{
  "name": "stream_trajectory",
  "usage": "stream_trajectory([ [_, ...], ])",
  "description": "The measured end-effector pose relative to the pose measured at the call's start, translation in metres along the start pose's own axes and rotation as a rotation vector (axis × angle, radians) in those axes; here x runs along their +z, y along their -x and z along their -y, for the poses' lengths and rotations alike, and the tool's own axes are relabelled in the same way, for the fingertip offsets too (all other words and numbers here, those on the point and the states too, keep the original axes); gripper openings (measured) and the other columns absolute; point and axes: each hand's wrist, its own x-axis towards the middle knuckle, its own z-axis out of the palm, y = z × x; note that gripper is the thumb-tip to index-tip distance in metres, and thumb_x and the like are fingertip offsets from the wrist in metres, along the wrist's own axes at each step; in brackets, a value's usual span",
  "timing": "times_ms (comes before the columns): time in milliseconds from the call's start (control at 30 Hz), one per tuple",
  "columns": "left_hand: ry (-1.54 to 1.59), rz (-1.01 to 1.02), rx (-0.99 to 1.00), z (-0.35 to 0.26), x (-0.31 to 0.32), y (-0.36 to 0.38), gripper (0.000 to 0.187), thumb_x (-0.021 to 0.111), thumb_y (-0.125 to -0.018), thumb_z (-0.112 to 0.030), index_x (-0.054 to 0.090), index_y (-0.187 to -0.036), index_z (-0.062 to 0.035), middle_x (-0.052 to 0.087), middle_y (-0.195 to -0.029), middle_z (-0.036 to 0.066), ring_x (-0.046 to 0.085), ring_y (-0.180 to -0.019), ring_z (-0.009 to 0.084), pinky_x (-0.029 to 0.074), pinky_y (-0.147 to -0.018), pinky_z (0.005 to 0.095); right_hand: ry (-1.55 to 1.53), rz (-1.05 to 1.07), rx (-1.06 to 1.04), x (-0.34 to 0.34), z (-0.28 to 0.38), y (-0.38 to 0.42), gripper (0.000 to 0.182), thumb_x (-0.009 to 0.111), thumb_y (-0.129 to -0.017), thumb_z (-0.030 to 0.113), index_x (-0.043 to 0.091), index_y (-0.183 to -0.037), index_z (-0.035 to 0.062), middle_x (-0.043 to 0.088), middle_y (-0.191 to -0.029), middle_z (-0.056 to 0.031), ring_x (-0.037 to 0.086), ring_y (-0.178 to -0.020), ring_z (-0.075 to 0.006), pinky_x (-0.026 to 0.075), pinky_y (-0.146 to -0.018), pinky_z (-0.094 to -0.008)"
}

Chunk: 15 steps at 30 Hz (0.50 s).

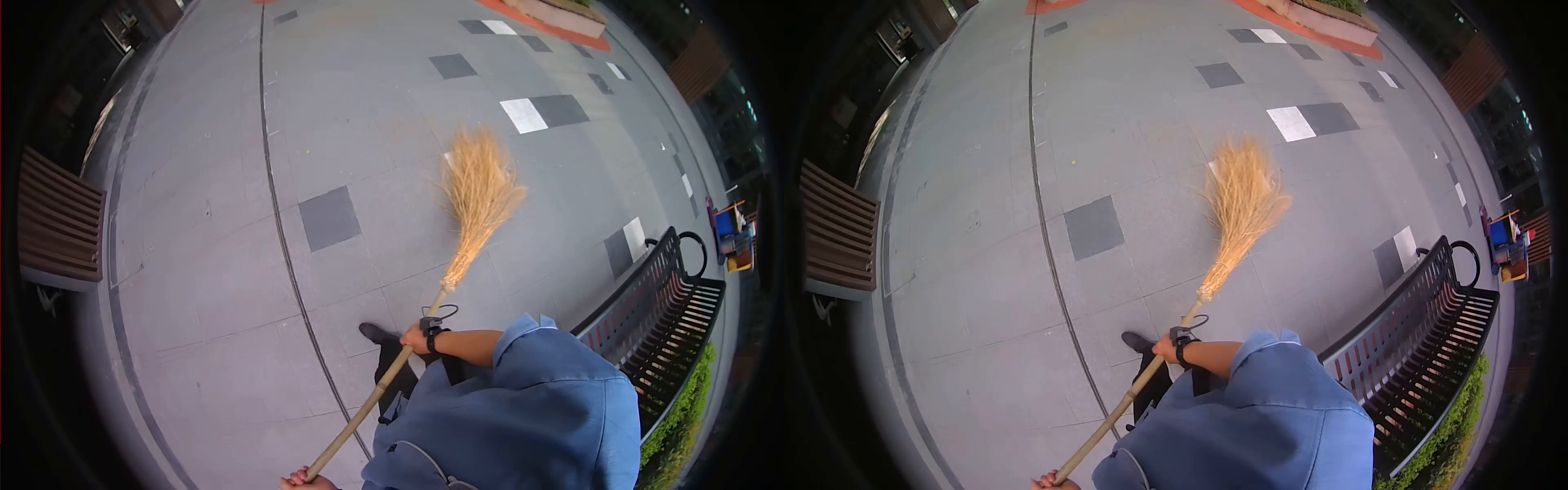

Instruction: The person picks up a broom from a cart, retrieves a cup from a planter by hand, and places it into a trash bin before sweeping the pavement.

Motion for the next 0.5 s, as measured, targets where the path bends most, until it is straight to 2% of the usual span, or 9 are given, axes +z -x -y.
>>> stream_trajectory([
  [33, -0.039, 0.111, -0.098, 0.028, 0.018, 0.016, 0.032, 0.047, -0.083, -0.028, 0.034, -0.057, -0.0158, 0.033, -0.048, -0.002, 0.036, -0.043, 0.0137, 0.038, -0.049, 0.0314, 0.273, 0.221, 0.035, -0.007, -0.035, -0.003, 0.01, 0.057, -0.071, 0.019, 0.063, -0.078, 0.0187, 0.063, -0.076, -0.0071, 0.062, -0.077, -0.0299, 0.045, -0.068, -0.0446],
  [100, 0.06, 0.328, -0.233, 0.086, 0.03, 0.018, 0.038, 0.048, -0.09, -0.037, 0.036, -0.061, -0.0154, 0.036, -0.054, -0.002, 0.042, -0.056, 0.0131, 0.038, -0.068, 0.0325, 0.358, 0.126, 0.145, -0.037, -0.102, 0.005, 0.013, 0.056, -0.071, 0.019, 0.065, -0.08, 0.0221, 0.064, -0.077, -0.0038, 0.061, -0.079, -0.0275, 0.042, -0.069, -0.0482],
  [200, 0.152, 0.37, -0.301, 0.093, 0.109, 0.03, 0.034, 0.05, -0.09, -0.034, 0.037, -0.065, -0.0144, 0.036, -0.055, -0.001, 0.043, -0.058, 0.0142, 0.039, -0.07, 0.0334, 0.375, 0.037, 0.26, -0.105, -0.136, -0.001, 0.014, 0.058, -0.069, 0.016, 0.064, -0.079, 0.023, 0.062, -0.079, -0.0005, 0.059, -0.085, -0.0218, 0.037, -0.077, -0.0419],
  [233, 0.187, 0.438, -0.291, 0.088, 0.126, 0.02, 0.033, 0.049, -0.09, -0.033, 0.036, -0.067, -0.0143, 0.035, -0.055, -0.002, 0.042, -0.058, 0.0137, 0.039, -0.07, 0.0329, 0.407, 0.055, 0.248, -0.13, -0.128, -0.005, 0.014, 0.058, -0.069, 0.016, 0.064, -0.079, 0.023, 0.062, -0.079, -0.0005, 0.059, -0.085, -0.0218, 0.037, -0.077, -0.0419],
  [367, 0.232, 0.388, -0.14, 0.051, 0.152, -0.041, 0.036, 0.049, -0.09, -0.035, 0.034, -0.064, -0.015, 0.032, -0.053, -0.004, 0.039, -0.053, 0.0108, 0.038, -0.062, 0.0272, 0.32, -0.16, 0.03, -0.192, -0.061, -0.073, 0.014, 0.059, -0.068, 0.013, 0.063, -0.079, 0.0203, 0.061, -0.076, -0.0003, 0.058, -0.082, -0.02, 0.035, -0.075, -0.0374],
  [433, 0.238, 0.204, -0.037, 0.019, 0.144, -0.07, 0.04, 0.048, -0.09, -0.037, 0.033, -0.06, -0.0155, 0.031, -0.051, -0.003, 0.037, -0.052, 0.0102, 0.036, -0.064, 0.028, 0.23, -0.253, -0.165, -0.199, -0.019, -0.123, 0.014, 0.06, -0.065, 0.011, 0.062, -0.077, 0.0188, 0.06, -0.072, -0.0016, 0.059, -0.078, -0.0218, 0.036, -0.071, -0.0369],
  [500, 0.234, 0.009, 0.143, -0.031, 0.144, -0.068, 0.033, 0.048, -0.083, -0.027, 0.033, -0.056, -0.0165, 0.033, -0.048, -0.002, 0.036, -0.043, 0.0135, 0.037, -0.049, 0.0309, 0.188, -0.221, -0.343, -0.204, 0.036, -0.168, 0.013, 0.057, -0.069, 0.011, 0.061, -0.08, 0.015, 0.061, -0.071, -0.0054, 0.061, -0.074, -0.0257, 0.04, -0.073, -0.0403],
])
